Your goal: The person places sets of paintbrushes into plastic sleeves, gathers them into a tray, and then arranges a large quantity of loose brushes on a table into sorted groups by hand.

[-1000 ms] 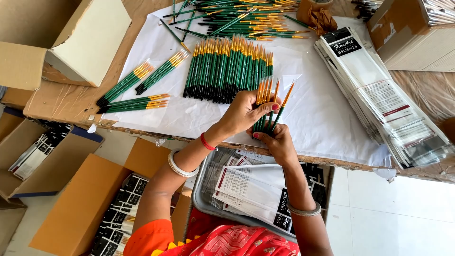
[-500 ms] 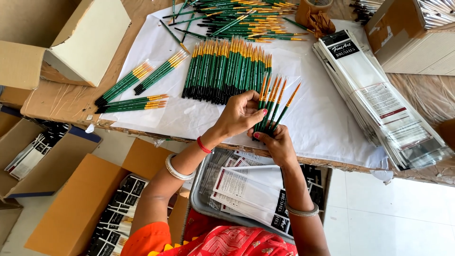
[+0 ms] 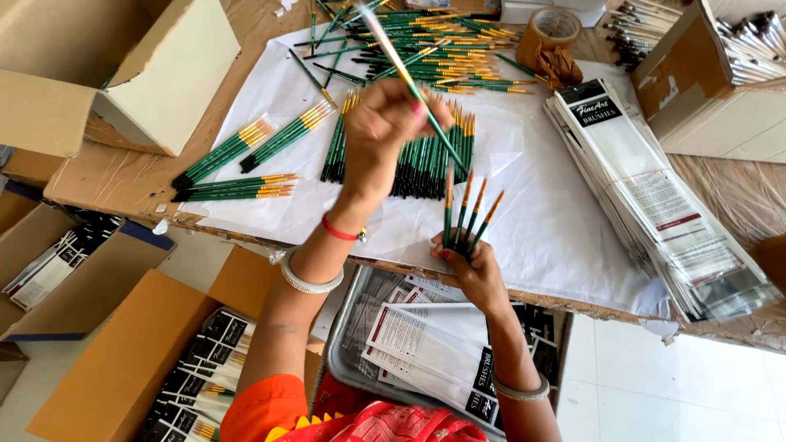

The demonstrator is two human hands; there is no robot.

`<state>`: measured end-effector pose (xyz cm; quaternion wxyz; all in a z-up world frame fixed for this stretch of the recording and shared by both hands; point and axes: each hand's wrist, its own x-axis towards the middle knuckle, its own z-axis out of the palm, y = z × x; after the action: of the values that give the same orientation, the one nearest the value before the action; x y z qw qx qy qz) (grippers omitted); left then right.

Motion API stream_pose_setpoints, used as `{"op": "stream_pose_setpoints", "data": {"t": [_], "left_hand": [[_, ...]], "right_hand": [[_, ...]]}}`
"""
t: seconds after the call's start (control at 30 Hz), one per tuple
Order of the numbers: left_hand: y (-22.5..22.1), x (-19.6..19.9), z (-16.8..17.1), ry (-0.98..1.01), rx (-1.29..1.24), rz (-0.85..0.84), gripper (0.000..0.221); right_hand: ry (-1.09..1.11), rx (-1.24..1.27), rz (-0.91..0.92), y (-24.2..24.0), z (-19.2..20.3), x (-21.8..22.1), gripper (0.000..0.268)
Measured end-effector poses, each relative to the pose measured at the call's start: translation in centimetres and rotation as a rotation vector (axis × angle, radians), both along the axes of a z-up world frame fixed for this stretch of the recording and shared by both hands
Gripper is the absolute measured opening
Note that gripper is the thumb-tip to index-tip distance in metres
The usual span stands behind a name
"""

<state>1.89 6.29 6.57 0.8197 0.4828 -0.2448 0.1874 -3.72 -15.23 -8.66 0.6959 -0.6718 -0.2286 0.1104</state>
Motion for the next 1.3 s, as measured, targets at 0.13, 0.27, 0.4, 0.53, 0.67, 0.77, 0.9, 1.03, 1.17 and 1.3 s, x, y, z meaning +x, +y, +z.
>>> {"op": "stream_pose_setpoints", "data": {"t": [0.13,0.27,0.4,0.53,0.67,0.77,0.9,1.03,1.17,1.3], "left_hand": [[3.0,5.8,2.0,0.044,0.071,0.090,0.015],[4.7,12.8,0.6,-0.007,1.157,0.344,0.016],[4.0,15.9,0.6,-0.432,1.207,0.839,0.027],[-0.8,11.1,-0.9,-0.200,0.941,0.404,0.037],[-4.5,3.7,-3.6,0.122,0.638,-0.550,0.054],[-6.6,1.8,-7.6,0.074,0.497,-0.570,0.046],[-7.4,0.4,-10.0,0.360,0.322,-0.400,0.028],[-3.9,-2.7,-8.7,0.381,-0.007,-0.195,0.033],[0.0,-4.7,-11.3,-0.125,0.486,0.241,0.042],[5.4,-5.9,-11.3,0.122,1.356,0.109,0.047]], "right_hand": [[0.028,-0.051,-0.077,0.0,-0.6,-0.1,0.024],[0.095,0.000,-0.117,0.1,-0.4,0.3,0.025],[0.161,0.061,-0.087,0.0,-0.6,0.6,0.019],[0.184,0.129,-0.087,0.1,0.4,0.7,0.018],[0.248,0.118,-0.064,0.7,1.0,1.3,0.016],[0.260,0.127,-0.058,0.4,-0.1,1.2,0.014],[0.264,0.004,-0.121,-0.2,-1.8,1.4,0.016],[0.191,0.259,0.145,0.7,1.5,0.8,0.045],[0.167,0.149,-0.009,0.0,-0.1,1.1,0.033],[0.161,-0.036,-0.013,-0.7,2.2,1.9,0.033]]}}
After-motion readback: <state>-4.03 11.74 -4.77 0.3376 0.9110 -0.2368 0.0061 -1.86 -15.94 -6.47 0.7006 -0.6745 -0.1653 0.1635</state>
